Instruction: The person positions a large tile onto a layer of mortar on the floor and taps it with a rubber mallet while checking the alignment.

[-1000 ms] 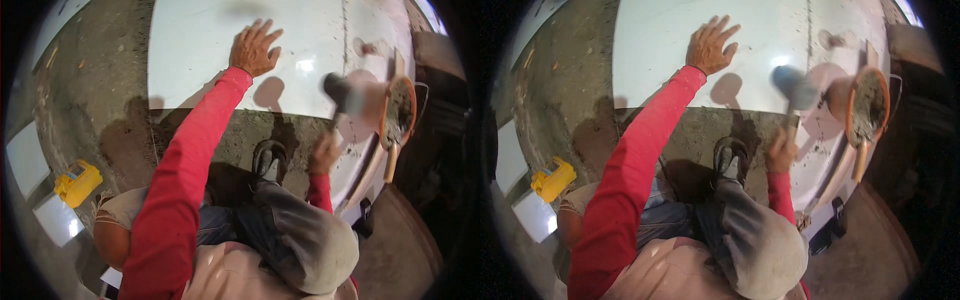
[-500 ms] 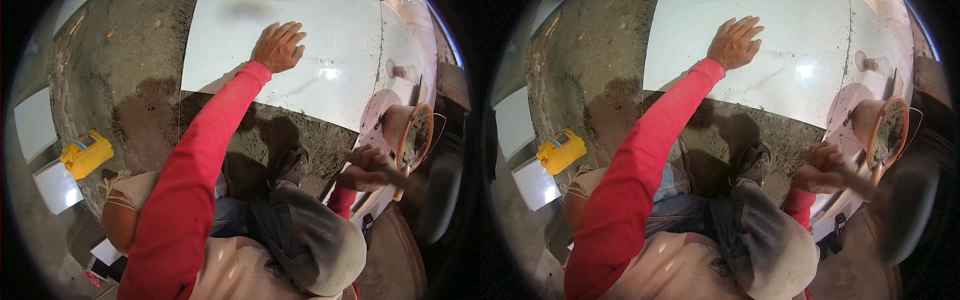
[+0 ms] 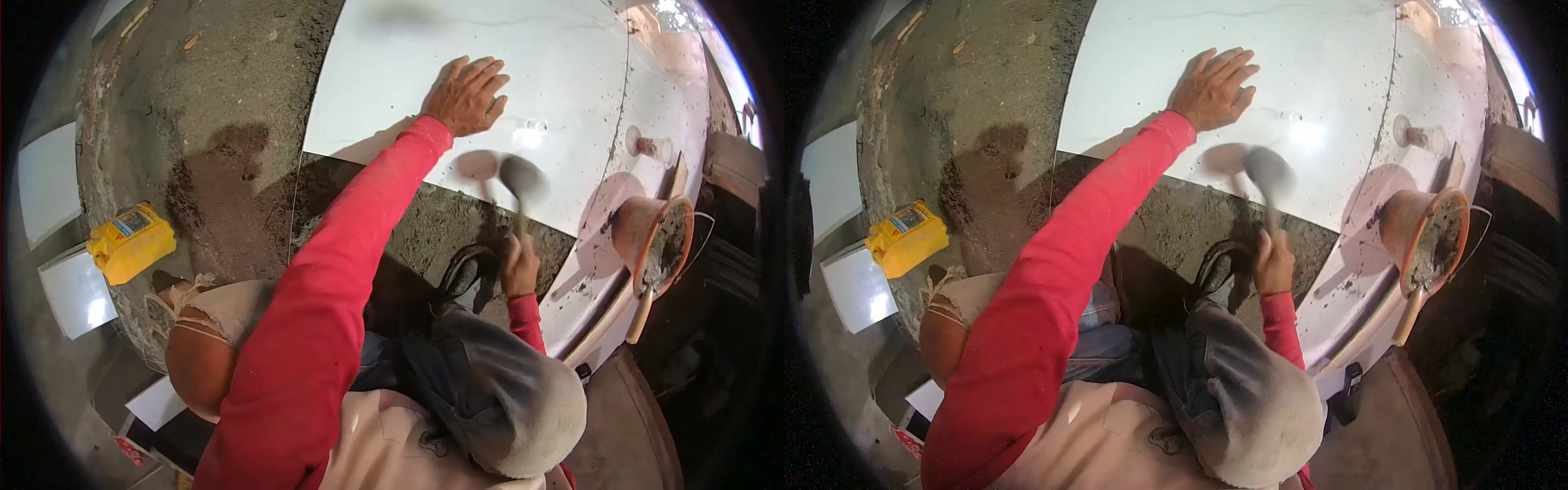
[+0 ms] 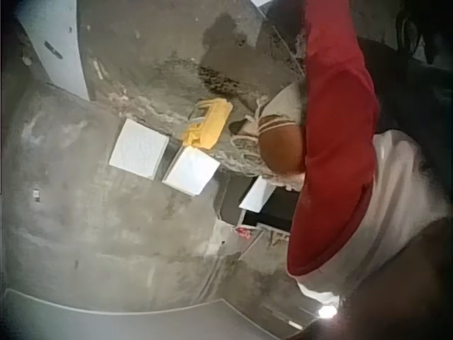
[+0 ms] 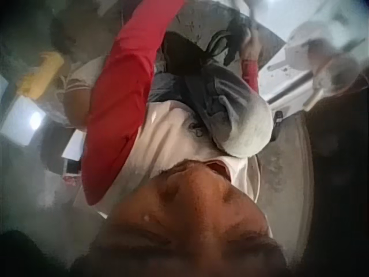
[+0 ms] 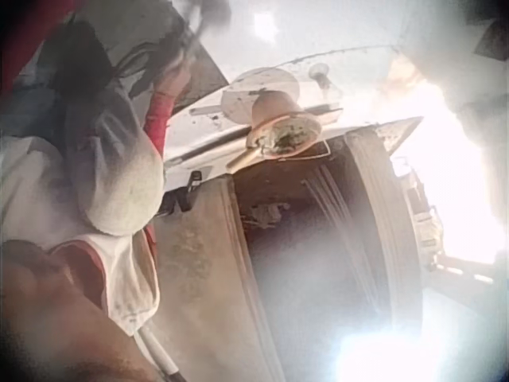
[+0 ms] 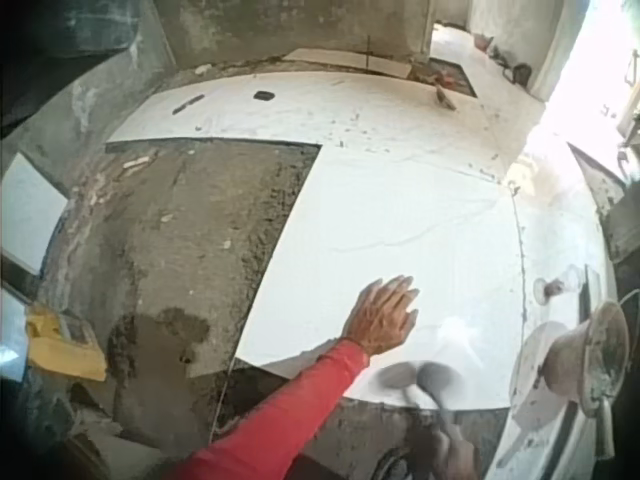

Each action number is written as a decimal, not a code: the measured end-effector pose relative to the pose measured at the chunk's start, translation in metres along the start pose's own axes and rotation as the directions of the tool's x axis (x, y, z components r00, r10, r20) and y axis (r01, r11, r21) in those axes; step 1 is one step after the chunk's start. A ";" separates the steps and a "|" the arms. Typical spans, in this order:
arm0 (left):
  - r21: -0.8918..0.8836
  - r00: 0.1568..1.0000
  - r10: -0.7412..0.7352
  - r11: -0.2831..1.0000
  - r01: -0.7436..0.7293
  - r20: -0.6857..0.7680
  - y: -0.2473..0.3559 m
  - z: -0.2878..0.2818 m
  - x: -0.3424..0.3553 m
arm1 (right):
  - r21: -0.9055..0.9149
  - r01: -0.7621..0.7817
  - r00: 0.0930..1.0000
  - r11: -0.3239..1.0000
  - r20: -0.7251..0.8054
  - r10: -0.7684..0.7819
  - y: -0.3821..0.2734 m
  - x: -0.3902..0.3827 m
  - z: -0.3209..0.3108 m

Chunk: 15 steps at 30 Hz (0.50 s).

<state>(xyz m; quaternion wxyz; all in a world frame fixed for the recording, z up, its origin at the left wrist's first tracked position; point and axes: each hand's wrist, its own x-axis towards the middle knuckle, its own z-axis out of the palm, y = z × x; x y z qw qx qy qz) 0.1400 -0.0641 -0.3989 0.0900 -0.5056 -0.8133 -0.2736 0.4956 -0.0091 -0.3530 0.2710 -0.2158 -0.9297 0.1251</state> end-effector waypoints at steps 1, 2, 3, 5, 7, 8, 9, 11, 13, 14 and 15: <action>0.009 1.000 -0.002 1.000 0.002 0.007 -0.001 0.000 0.002 | 0.090 -0.097 0.995 0.991 0.010 0.096 -0.007 0.008 -0.007; 0.023 1.000 -0.005 1.000 0.005 0.003 -0.004 0.001 0.008 | 0.177 -0.192 0.981 0.965 0.031 0.190 -0.014 0.018 -0.014; 0.017 1.000 -0.010 1.000 0.010 -0.003 -0.006 0.000 0.007 | 0.381 -0.253 0.964 0.889 0.024 0.264 -0.023 0.028 -0.019; 0.006 1.000 -0.017 1.000 0.017 0.008 -0.006 0.002 -0.008 | 0.733 -0.288 0.916 0.617 0.022 0.401 -0.043 0.051 -0.026; 0.000 1.000 -0.010 1.000 0.010 0.008 -0.003 0.002 -0.002 | 0.601 -0.098 0.986 0.793 -0.051 0.160 -0.034 0.037 -0.005; -0.011 1.000 -0.012 1.000 0.012 0.012 0.001 0.003 0.001 | 0.529 0.014 0.996 0.849 -0.081 0.033 -0.029 0.030 0.006; -0.007 1.000 -0.023 1.000 0.023 0.007 0.001 0.002 -0.004 | 0.354 -0.317 0.940 0.880 0.241 0.242 -0.030 0.012 0.011; 0.020 0.999 -0.024 1.000 0.023 0.032 -0.006 0.001 -0.001 | 0.053 -0.474 0.798 0.879 0.448 0.403 -0.032 0.003 0.007; 0.032 0.999 -0.010 0.999 0.008 0.045 -0.004 0.000 -0.002 | 0.290 -0.519 0.853 0.804 0.230 0.468 -0.037 0.030 -0.021; 0.009 0.998 -0.020 1.000 0.019 0.062 0.001 -0.002 0.000 | 0.479 -0.530 0.838 0.700 0.169 0.519 -0.040 0.047 -0.030; 0.028 0.996 -0.036 0.999 0.034 0.081 -0.003 0.000 -0.010 | 0.693 -0.461 0.832 0.554 0.122 0.541 -0.050 0.059 -0.032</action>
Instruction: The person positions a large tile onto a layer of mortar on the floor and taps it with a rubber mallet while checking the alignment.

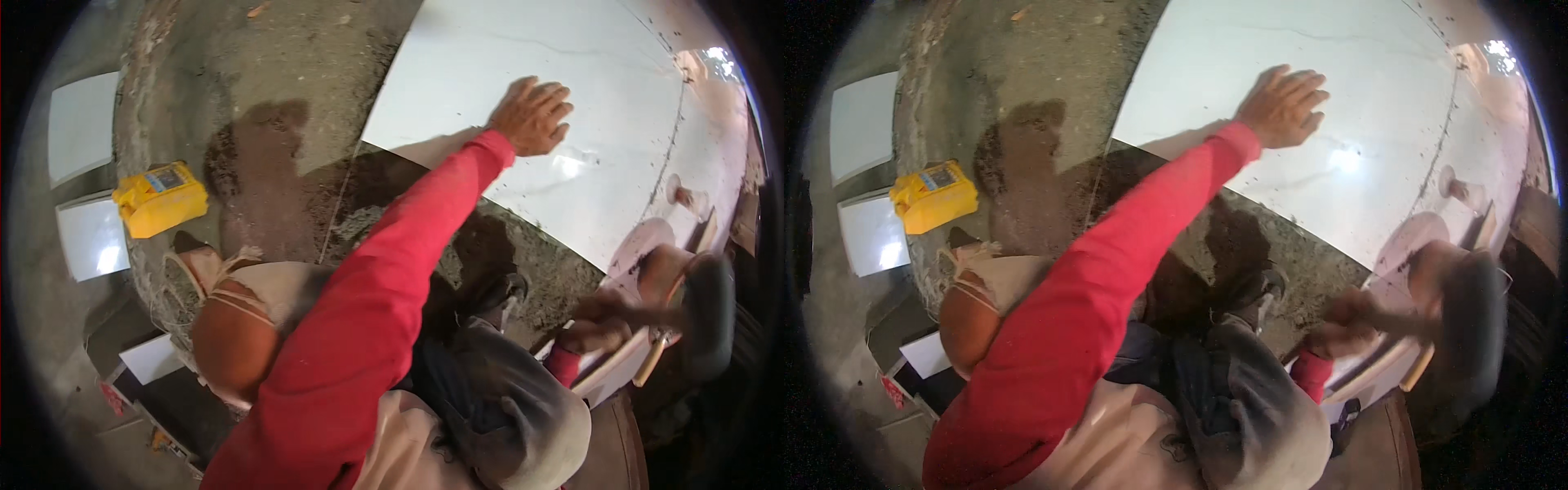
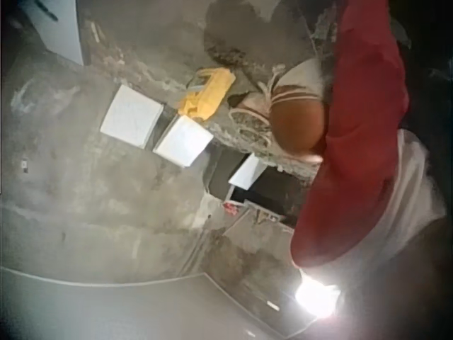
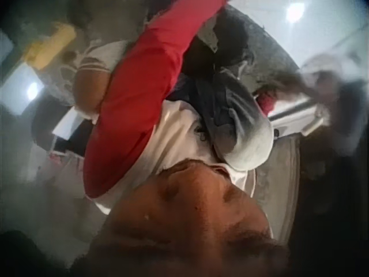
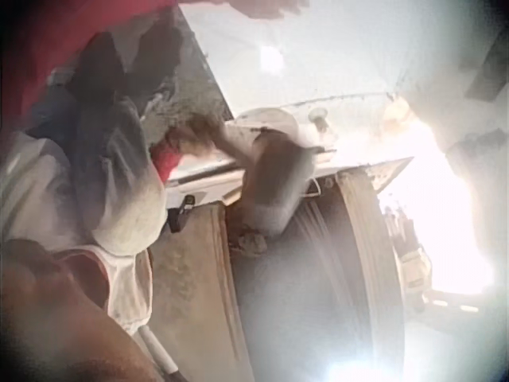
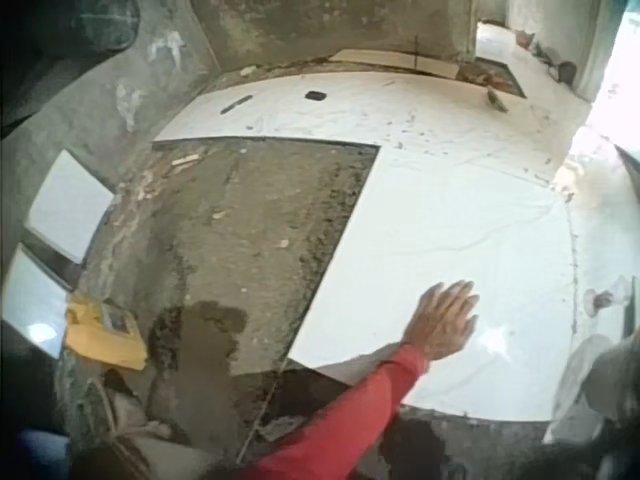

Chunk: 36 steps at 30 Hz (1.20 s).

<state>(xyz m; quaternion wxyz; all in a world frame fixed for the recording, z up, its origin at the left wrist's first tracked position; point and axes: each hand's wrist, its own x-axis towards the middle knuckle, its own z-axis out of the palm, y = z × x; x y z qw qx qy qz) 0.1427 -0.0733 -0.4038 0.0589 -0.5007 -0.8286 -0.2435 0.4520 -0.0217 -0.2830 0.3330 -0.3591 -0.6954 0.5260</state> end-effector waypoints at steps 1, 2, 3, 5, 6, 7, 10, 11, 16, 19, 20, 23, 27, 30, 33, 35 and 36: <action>0.003 1.000 0.006 1.000 -0.006 -0.015 -0.002 0.000 0.008 | 0.189 0.077 0.997 0.979 -0.027 -0.073 0.000 0.004 -0.001; -0.037 0.999 0.008 0.999 -0.010 -0.033 0.003 -0.002 0.010 | 0.219 0.159 0.987 0.963 -0.023 -0.158 0.019 -0.001 -0.007; -0.032 0.999 0.008 0.999 -0.009 -0.041 0.005 -0.004 0.012 | 0.026 0.250 0.967 0.968 0.050 -0.251 0.051 -0.013 -0.011; -0.044 1.000 -0.010 0.999 0.009 -0.020 0.003 -0.006 0.007 | -0.604 0.241 0.940 0.760 0.339 -0.030 0.089 -0.038 -0.016; -0.064 0.999 -0.021 0.998 0.019 -0.027 0.001 -0.008 0.004 | -0.613 0.231 0.947 0.756 0.319 -0.031 0.082 -0.040 -0.007; -0.048 0.999 -0.024 0.999 0.022 -0.029 -0.001 -0.010 0.006 | -0.518 0.220 0.966 0.827 0.232 -0.112 0.072 -0.037 0.003; -0.054 1.000 -0.014 0.998 0.014 -0.009 0.003 -0.013 0.006 | -0.177 0.039 0.999 0.984 0.013 -0.037 0.009 -0.010 -0.006; -0.057 1.000 -0.005 0.998 0.005 -0.012 0.002 -0.013 0.006 | 0.041 0.076 0.996 0.996 -0.047 -0.074 -0.005 0.000 -0.004; -0.075 0.999 -0.012 0.997 0.009 -0.040 0.004 -0.007 0.010 | -0.637 0.094 0.890 0.765 0.399 0.222 0.114 -0.051 -0.019; -0.094 1.000 -0.018 0.995 0.017 -0.008 0.002 -0.008 0.002 | -0.387 0.065 0.983 0.920 0.185 0.008 0.060 -0.030 -0.009; -0.096 1.000 -0.027 0.995 0.028 0.004 0.003 -0.006 -0.005 | -0.197 0.009 0.996 0.980 0.092 0.009 0.031 -0.013 -0.003; -0.054 0.998 -0.015 0.998 0.012 -0.058 0.003 -0.008 0.012 | 0.433 0.116 0.990 0.894 -0.126 -0.067 0.045 -0.014 0.004; -0.081 0.999 -0.014 0.997 0.011 -0.047 0.002 -0.008 0.007 | -0.555 0.575 0.809 0.601 0.495 -0.317 0.096 -0.035 -0.002; -0.118 0.997 -0.015 0.993 0.006 -0.071 -0.001 -0.009 0.003 | -0.392 -0.006 0.957 0.920 0.264 0.119 0.017 -0.023 -0.004; -0.095 0.998 0.004 0.995 -0.010 -0.070 0.003 -0.011 0.009 | 0.183 0.066 0.996 0.981 0.039 -0.075 0.055 -0.022 -0.014; -0.103 0.998 0.006 0.995 -0.013 -0.066 0.002 -0.009 0.007 | -0.250 0.302 0.934 0.920 0.272 -0.233 0.117 -0.050 -0.030; -0.111 0.998 -0.002 0.994 -0.005 -0.065 0.001 -0.009 0.004 | -0.672 0.501 0.836 0.545 0.540 -0.103 0.130 -0.058 -0.039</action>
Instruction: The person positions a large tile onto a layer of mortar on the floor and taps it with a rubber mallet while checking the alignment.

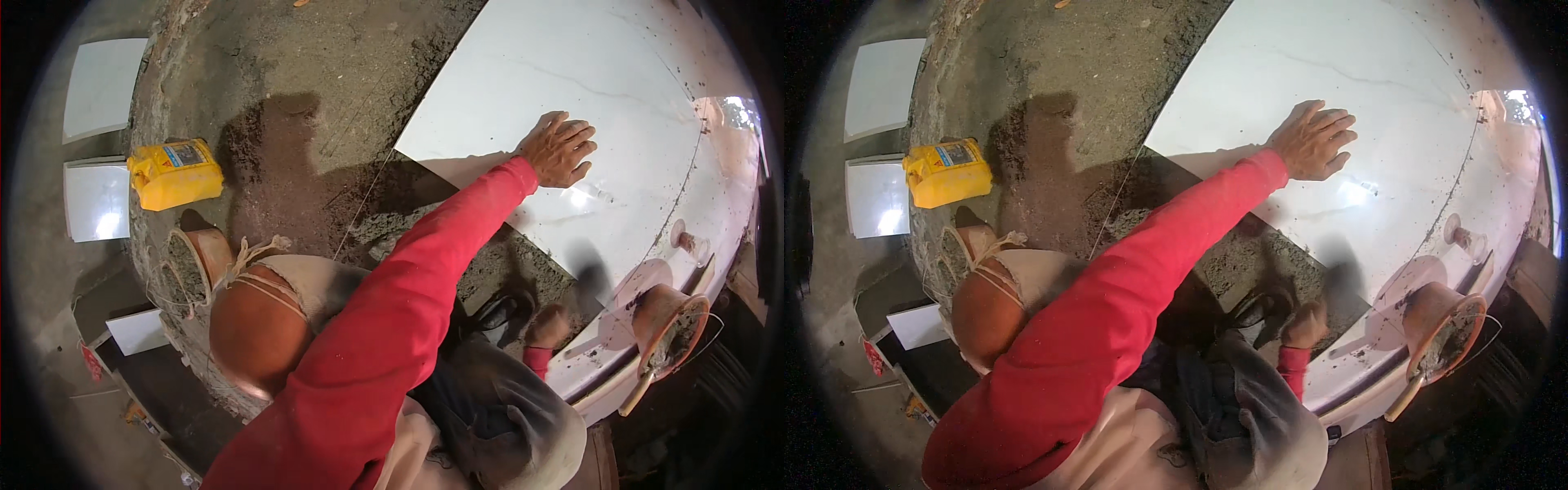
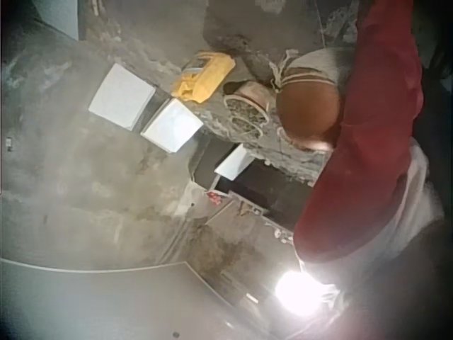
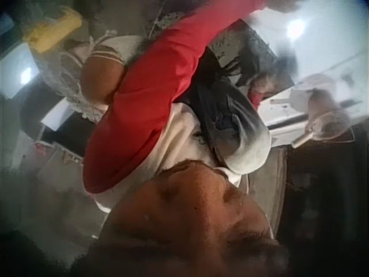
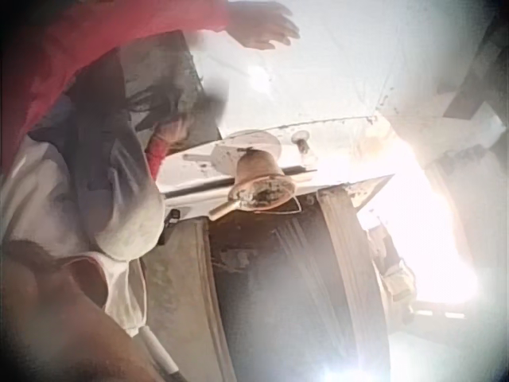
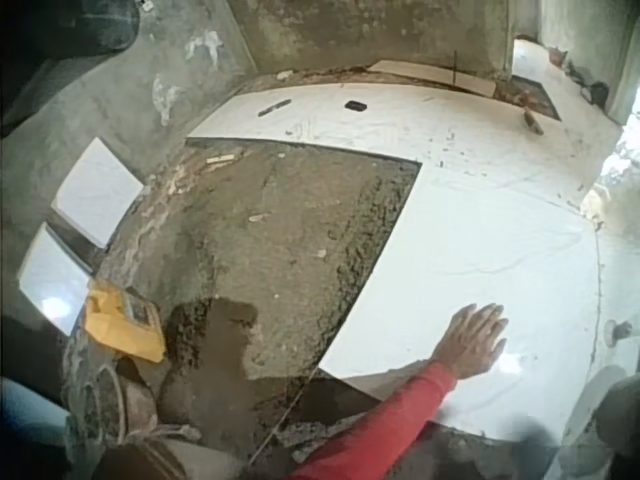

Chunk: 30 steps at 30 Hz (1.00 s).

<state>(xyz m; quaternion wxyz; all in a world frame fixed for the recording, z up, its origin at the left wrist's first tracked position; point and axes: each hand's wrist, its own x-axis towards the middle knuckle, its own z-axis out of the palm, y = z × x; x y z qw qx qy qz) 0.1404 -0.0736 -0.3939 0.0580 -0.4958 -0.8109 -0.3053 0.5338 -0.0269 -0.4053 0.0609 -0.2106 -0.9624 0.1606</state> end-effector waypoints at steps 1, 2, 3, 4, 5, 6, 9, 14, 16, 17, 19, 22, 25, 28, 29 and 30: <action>0.001 1.000 -0.008 1.000 0.008 0.004 -0.003 -0.002 -0.002 | 0.002 0.006 1.000 1.000 -0.001 -0.006 -0.021 0.019 -0.010; 0.005 1.000 -0.009 1.000 0.009 0.001 -0.004 -0.004 -0.003 | 0.170 -0.049 0.989 0.984 -0.131 0.072 -0.042 0.036 -0.023; 0.041 1.000 -0.004 0.999 0.003 0.009 -0.007 -0.006 0.001 | 0.372 -0.232 0.959 0.899 -0.068 0.276 -0.059 0.049 -0.051; 0.061 1.000 -0.004 0.998 0.002 0.028 -0.004 -0.004 -0.002 | 0.543 -0.391 0.884 0.743 -0.003 0.467 -0.074 0.062 -0.080; 0.025 0.999 -0.002 1.000 0.001 0.036 0.005 0.001 -0.008 | 0.432 -0.192 0.858 0.881 -0.362 0.364 -0.071 0.072 -0.084; 0.014 1.000 -0.007 1.000 0.006 0.021 0.003 0.001 -0.003 | 0.678 -0.085 0.783 0.731 -0.408 0.470 -0.081 0.084 -0.084; 0.049 1.000 0.004 0.999 -0.005 0.007 -0.001 0.004 0.010 | 0.898 0.133 0.846 0.419 -0.323 0.424 -0.016 0.032 -0.012; 0.133 0.999 -0.007 0.991 0.001 0.042 -0.002 0.011 0.006 | 0.474 -0.391 0.874 0.789 -0.077 0.479 -0.068 0.071 -0.080; 0.133 0.998 -0.013 0.991 0.005 0.060 -0.008 0.009 -0.006 | 0.789 -0.199 0.819 0.581 -0.191 0.541 -0.084 0.086 -0.099; 0.139 0.999 0.000 0.990 -0.005 0.035 -0.009 0.010 0.001 | 0.878 0.003 0.819 0.479 -0.277 0.502 -0.089 0.099 -0.112; 0.101 0.999 0.040 0.994 -0.039 -0.008 0.003 0.011 0.012 | 0.761 0.132 0.870 0.635 -0.396 0.293 -0.050 0.070 -0.071; 0.081 1.000 0.021 0.996 -0.021 -0.001 0.001 0.005 0.007 | 0.019 -0.014 0.962 1.000 -0.273 0.019 -0.028 0.029 -0.022; 0.076 1.000 0.024 0.997 -0.022 -0.016 0.000 0.007 0.000 | 0.552 -0.181 0.860 0.814 -0.312 0.403 -0.075 0.067 -0.058; 0.099 0.999 0.043 0.994 -0.041 -0.016 0.001 0.006 0.008 | 0.924 0.168 0.861 0.343 -0.307 0.406 -0.068 0.081 -0.084; 0.096 0.999 0.049 0.994 -0.047 -0.017 0.003 0.007 0.011 | 0.923 0.268 0.878 0.278 -0.352 0.324 -0.052 0.074 -0.072; 0.079 0.999 0.047 0.996 -0.045 -0.022 0.007 0.007 0.013 | 0.524 0.206 0.885 0.826 -0.461 0.072 -0.030 0.048 -0.037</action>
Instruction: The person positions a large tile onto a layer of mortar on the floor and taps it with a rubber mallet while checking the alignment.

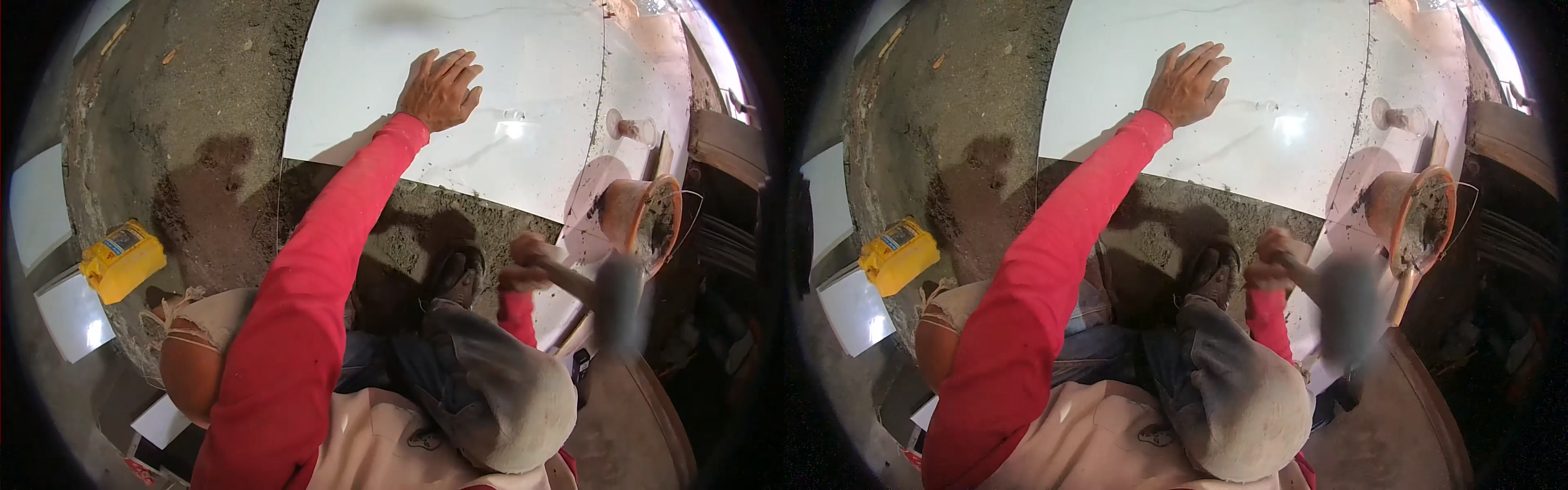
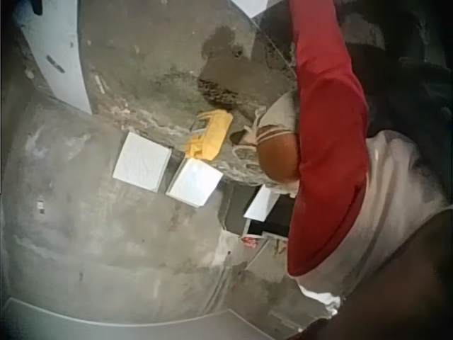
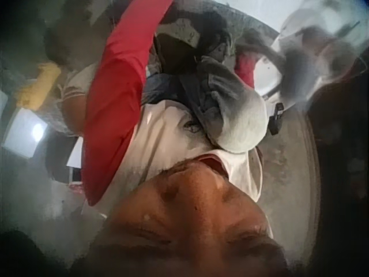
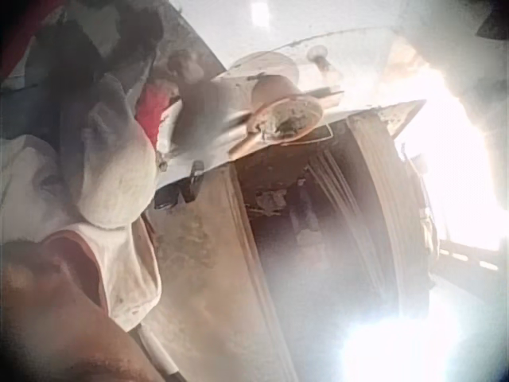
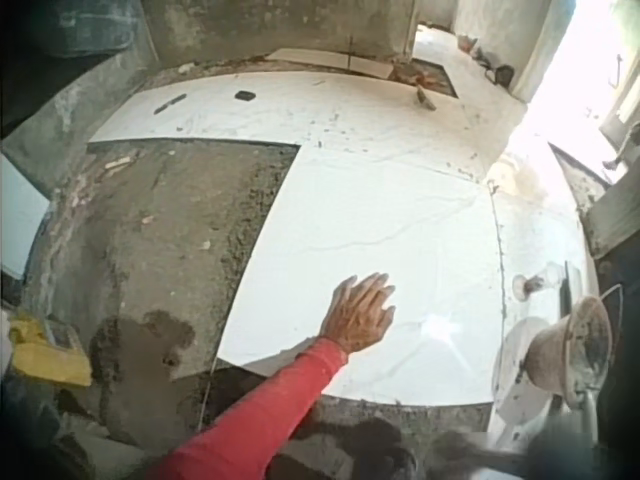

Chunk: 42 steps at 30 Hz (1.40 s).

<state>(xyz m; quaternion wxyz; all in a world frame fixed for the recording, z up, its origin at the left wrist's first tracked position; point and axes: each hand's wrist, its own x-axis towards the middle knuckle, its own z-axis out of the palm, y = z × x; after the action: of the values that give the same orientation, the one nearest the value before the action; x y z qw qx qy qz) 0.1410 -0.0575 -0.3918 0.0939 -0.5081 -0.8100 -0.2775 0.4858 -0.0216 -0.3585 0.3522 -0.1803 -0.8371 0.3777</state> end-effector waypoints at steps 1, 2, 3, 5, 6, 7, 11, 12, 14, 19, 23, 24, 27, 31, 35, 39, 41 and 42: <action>-0.003 1.000 -0.015 1.000 0.015 0.002 -0.003 0.000 -0.004 | -0.175 -0.217 0.964 0.960 0.114 0.239 -0.009 0.001 0.011; 0.008 1.000 -0.022 1.000 0.022 0.009 -0.005 0.001 -0.007 | -0.396 -0.350 0.861 0.849 0.221 0.458 -0.020 0.003 0.021; 0.008 0.999 -0.033 0.999 0.033 -0.002 -0.009 0.001 -0.010 | -0.386 -0.351 0.859 0.853 0.230 0.457 -0.039 0.019 0.019; 0.012 0.999 -0.038 0.999 0.038 -0.028 -0.013 0.002 0.002 | -0.228 -0.522 0.823 0.822 0.117 0.555 -0.058 0.037 0.010; 0.006 0.999 -0.035 0.999 0.035 -0.018 -0.011 0.002 -0.002 | 0.041 -0.441 0.896 0.897 -0.044 0.442 -0.052 0.038 0.009; 0.000 0.999 -0.033 0.999 0.033 -0.008 -0.008 0.001 -0.010 | 0.239 -0.309 0.940 0.921 -0.068 0.333 -0.044 0.044 0.011; -0.010 0.999 -0.033 0.999 0.032 -0.027 -0.007 0.002 -0.008 | -0.069 -0.132 0.978 0.989 0.154 0.142 -0.027 0.029 0.019; 0.004 0.999 -0.030 1.000 0.030 -0.024 -0.008 0.001 -0.008 | -0.451 0.003 0.939 0.893 0.308 0.153 -0.028 0.022 0.027; 0.018 1.000 -0.024 1.000 0.024 0.006 -0.010 -0.001 -0.008 | -0.362 -0.158 0.942 0.919 0.223 0.250 -0.033 0.012 0.022; 0.013 0.999 -0.031 0.999 0.031 -0.017 -0.019 -0.001 -0.010 | 0.138 -0.259 0.966 0.956 0.029 0.258 -0.061 0.054 0.015; -0.142 1.000 -0.022 0.990 0.019 -0.020 0.001 0.017 0.002 | -0.488 -0.184 0.831 0.853 0.386 0.401 -0.001 -0.007 0.013; -0.138 1.000 -0.014 0.990 0.012 -0.014 -0.009 0.015 -0.002 | -0.343 -0.451 0.827 0.824 0.187 0.530 -0.019 0.000 0.031; -0.076 1.000 0.023 0.997 -0.024 -0.009 -0.010 -0.004 -0.002 | -0.179 -0.386 0.921 0.905 -0.013 0.390 -0.071 0.064 0.025; -0.817 0.984 -0.117 0.549 0.174 0.131 0.018 -0.010 -0.026 | 0.020 -0.511 0.847 0.859 -0.161 0.507 -0.083 0.111 0.026; -0.826 0.824 -0.082 0.008 0.563 0.561 0.156 -0.082 0.018 | -0.516 -0.156 0.979 0.842 0.035 0.202 -0.076 0.126 -0.018; -0.747 0.692 -0.303 -0.120 0.654 0.655 0.140 -0.084 0.039 | -0.893 -0.319 0.948 0.319 -0.295 0.121 -0.052 0.121 -0.156; -0.762 0.762 -0.366 0.183 0.622 0.534 0.127 -0.088 0.054 | -0.880 -0.465 0.800 0.098 -0.370 0.472 -0.021 0.084 -0.238; -0.771 0.787 -0.367 0.231 0.593 0.495 0.116 -0.099 0.069 | -0.861 -0.499 0.744 0.105 -0.363 0.562 -0.012 0.082 -0.252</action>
<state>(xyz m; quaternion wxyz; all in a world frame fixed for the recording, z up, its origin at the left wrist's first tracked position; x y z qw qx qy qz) 0.1974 -0.0203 -0.2389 -0.3710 -0.2246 -0.6472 -0.6270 0.6117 0.1439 -0.1945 0.0014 -0.6215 -0.7809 -0.0625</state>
